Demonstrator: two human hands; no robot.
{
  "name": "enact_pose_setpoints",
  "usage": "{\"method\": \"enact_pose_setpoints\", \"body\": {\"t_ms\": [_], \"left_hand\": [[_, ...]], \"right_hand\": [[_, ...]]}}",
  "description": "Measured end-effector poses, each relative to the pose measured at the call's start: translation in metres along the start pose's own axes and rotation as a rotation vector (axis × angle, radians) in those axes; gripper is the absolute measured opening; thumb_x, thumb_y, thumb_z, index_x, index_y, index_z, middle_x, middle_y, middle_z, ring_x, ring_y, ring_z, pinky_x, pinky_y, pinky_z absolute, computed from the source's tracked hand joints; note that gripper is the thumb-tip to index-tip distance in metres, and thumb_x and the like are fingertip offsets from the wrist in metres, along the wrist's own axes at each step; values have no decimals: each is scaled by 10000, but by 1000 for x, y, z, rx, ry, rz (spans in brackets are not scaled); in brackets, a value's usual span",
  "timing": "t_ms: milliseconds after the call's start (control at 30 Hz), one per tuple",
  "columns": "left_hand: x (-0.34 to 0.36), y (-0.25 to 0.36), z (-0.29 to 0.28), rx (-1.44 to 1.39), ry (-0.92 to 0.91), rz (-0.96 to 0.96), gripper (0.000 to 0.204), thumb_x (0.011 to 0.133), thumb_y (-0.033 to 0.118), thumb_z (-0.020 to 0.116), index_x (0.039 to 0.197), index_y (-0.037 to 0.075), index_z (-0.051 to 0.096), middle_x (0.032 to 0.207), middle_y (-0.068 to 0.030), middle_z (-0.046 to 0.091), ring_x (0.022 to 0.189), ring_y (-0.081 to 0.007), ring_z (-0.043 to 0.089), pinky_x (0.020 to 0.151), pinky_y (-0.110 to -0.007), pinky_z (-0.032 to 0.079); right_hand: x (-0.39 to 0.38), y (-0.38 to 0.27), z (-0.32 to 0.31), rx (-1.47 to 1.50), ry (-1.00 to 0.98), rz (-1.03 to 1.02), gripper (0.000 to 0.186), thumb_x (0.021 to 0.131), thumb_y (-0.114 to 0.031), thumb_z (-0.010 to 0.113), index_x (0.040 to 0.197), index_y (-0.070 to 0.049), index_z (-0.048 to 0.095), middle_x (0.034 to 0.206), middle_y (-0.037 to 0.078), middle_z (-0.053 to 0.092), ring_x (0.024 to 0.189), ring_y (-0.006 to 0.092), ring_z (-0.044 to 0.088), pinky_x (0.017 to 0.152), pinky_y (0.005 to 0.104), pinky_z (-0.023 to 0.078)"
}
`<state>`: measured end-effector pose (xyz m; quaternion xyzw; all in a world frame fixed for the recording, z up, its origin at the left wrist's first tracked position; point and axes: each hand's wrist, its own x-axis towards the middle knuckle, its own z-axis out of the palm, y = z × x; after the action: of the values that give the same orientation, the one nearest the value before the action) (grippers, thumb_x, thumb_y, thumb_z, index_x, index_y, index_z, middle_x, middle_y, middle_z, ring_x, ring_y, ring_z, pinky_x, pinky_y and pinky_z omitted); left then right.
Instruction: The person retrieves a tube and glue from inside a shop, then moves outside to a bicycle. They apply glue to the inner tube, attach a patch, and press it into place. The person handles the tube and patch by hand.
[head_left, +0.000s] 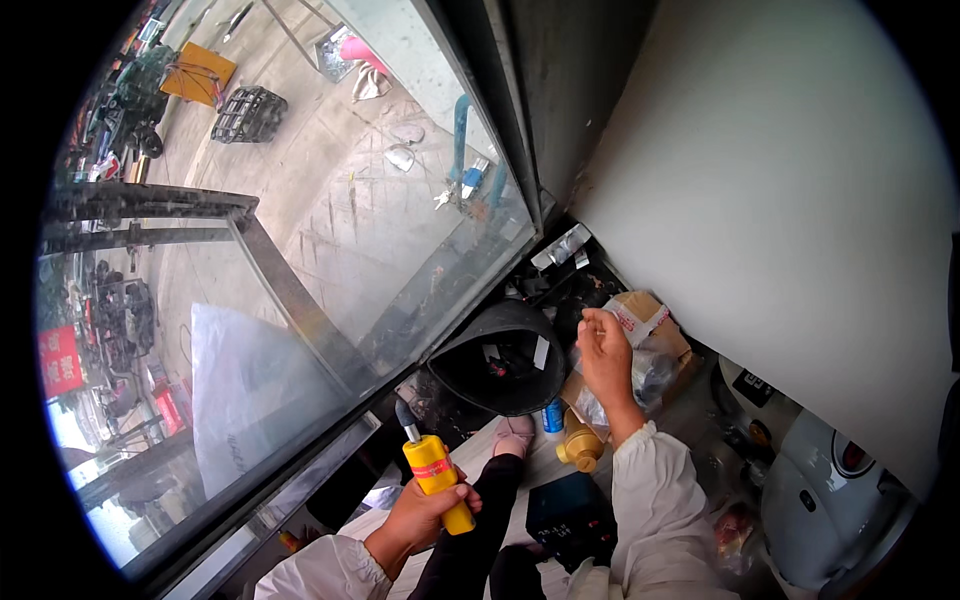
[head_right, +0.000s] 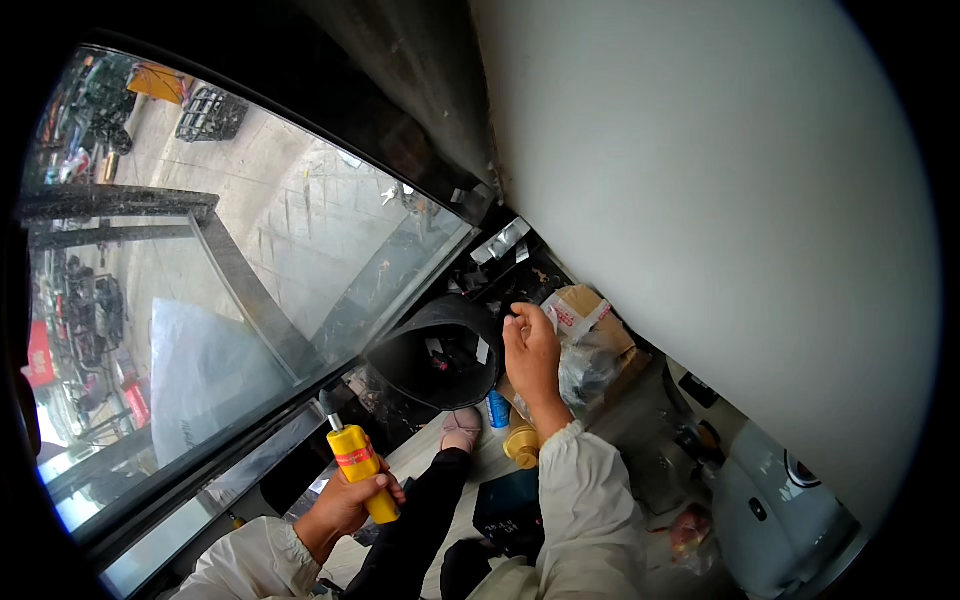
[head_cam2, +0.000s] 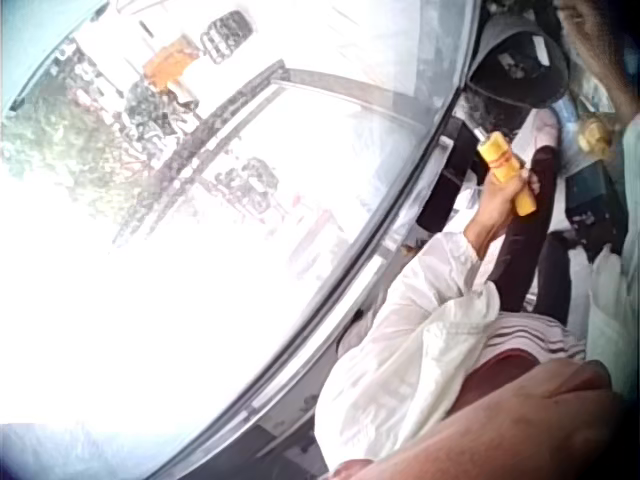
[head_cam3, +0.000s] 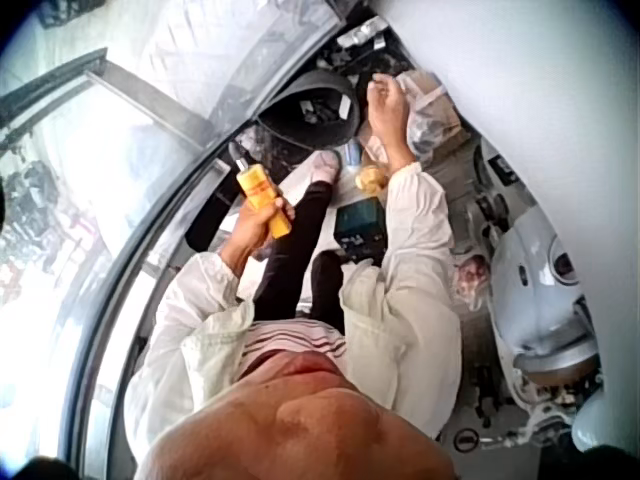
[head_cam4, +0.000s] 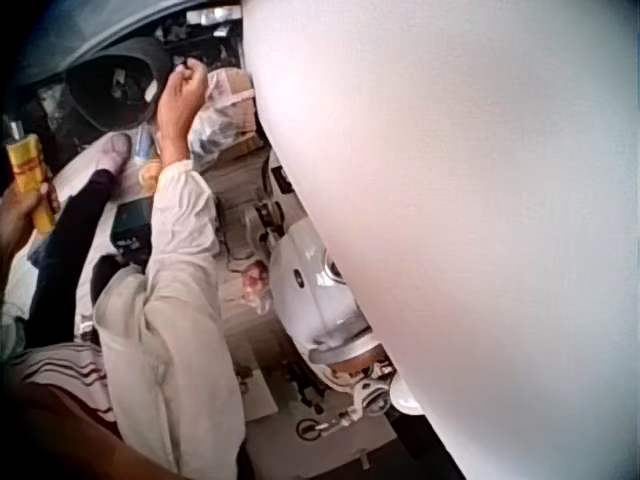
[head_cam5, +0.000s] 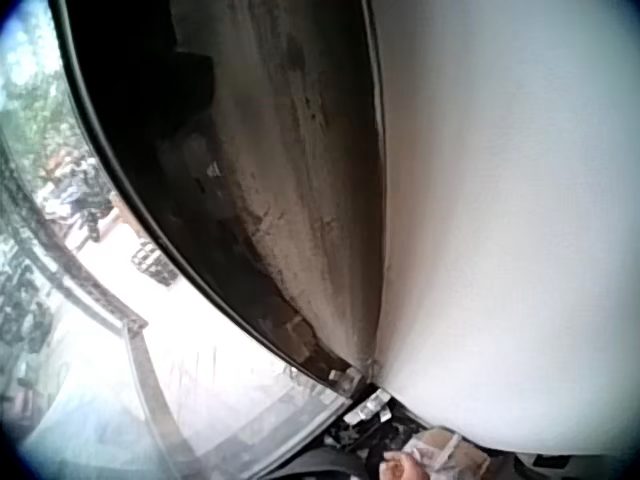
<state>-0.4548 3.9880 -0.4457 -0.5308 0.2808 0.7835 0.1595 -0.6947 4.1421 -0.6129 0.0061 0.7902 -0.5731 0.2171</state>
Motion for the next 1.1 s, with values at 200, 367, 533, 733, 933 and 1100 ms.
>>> {"method": "enact_pose_setpoints", "body": {"t_ms": [200, 367, 533, 733, 933, 1100], "left_hand": [[-32, -1, -40, 333, 33, -187, 341, 852, 139, 760, 1105, 66, 543, 942, -71, 642, 905, -213, 669, 854, -376, 531], [-38, -10, -64, 277, 73, -195, 321, 846, 72, 755, 1089, 59, 546, 950, -73, 642, 916, -212, 669, 876, -371, 527], [-35, -7, -65, 342, 155, -174, 350, 847, 75, 753, 1130, 59, 548, 949, -63, 644, 922, -204, 668, 883, -362, 524], [-41, -10, -62, 434, 179, -179, 387, 845, 87, 754, 1163, 62, 534, 948, -57, 647, 912, -197, 667, 866, -357, 523], [-55, -26, -47, 423, 155, -149, 391, 842, 95, 758, 1164, 70, 538, 952, -37, 631, 887, -174, 660, 838, -347, 530], [-96, -44, -43, 359, 106, -93, 395, 834, 126, 767, 1151, 66, 538, 954, -56, 641, 901, -203, 672, 853, -368, 527]], "right_hand": [[131, 93, 50, -503, 186, 54, 671, 803, -323, 760, 1321, -11, 468, 1116, 295, 604, 1034, 442, 597, 889, 485, 494], [157, 82, 81, -533, 258, 351, 713, 795, -537, 723, 1159, 45, 531, 1000, 279, 675, 937, 444, 669, 822, 519, 537], [164, 88, 78, -664, 237, 404, 354, 859, -347, 680, 946, -3, 675, 993, 228, 697, 944, 415, 674, 821, 486, 547], [149, 85, 70, -661, 277, 190, 209, 867, -210, 608, 884, -19, 691, 935, 211, 695, 894, 414, 666, 779, 491, 537], [100, 57, 40, -490, 255, 165, 274, 886, -275, 612, 874, -5, 655, 892, 227, 675, 851, 431, 636, 738, 494, 500], [-40, 10, -12, 113, 148, 21, 237, 948, -215, 629, 837, -8, 598, 740, 65, 609, 685, 155, 585, 625, 304, 465]]}}
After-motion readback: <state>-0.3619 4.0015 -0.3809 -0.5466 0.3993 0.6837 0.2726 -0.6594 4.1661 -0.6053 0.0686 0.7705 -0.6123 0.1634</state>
